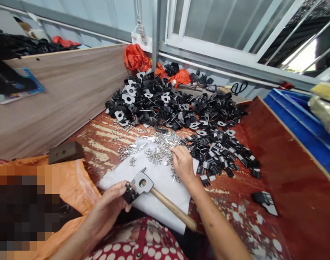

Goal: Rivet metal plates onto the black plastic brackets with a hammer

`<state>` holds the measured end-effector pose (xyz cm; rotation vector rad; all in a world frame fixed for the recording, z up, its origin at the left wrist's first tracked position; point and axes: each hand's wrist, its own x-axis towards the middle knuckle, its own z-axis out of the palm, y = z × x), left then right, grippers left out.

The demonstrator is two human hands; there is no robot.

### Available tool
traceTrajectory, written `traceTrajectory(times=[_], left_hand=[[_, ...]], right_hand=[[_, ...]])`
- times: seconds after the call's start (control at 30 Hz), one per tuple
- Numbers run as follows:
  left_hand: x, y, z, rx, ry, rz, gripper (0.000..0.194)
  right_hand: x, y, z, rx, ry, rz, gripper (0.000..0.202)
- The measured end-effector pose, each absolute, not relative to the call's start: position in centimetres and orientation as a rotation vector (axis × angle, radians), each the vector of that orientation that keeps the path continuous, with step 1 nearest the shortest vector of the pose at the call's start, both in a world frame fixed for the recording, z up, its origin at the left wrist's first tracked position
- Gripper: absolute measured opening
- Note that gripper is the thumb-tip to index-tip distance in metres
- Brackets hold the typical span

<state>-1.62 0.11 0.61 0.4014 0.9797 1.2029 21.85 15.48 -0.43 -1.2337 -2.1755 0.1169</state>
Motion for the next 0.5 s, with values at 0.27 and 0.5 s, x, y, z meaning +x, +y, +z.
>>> traceTrajectory(times=[0.27, 0.5], left_hand=[[-0.7, 0.7, 0.0, 0.285, 0.963, 1.345, 0.033], [-0.5, 0.7, -0.5, 0.295, 0.932, 1.357, 0.03]], right_hand=[[18.1, 6.4, 3.3, -0.793, -2.11, 0.532, 0.022], [15.2, 5.2, 2.9, -0.715, -2.093, 0.623, 0.013]])
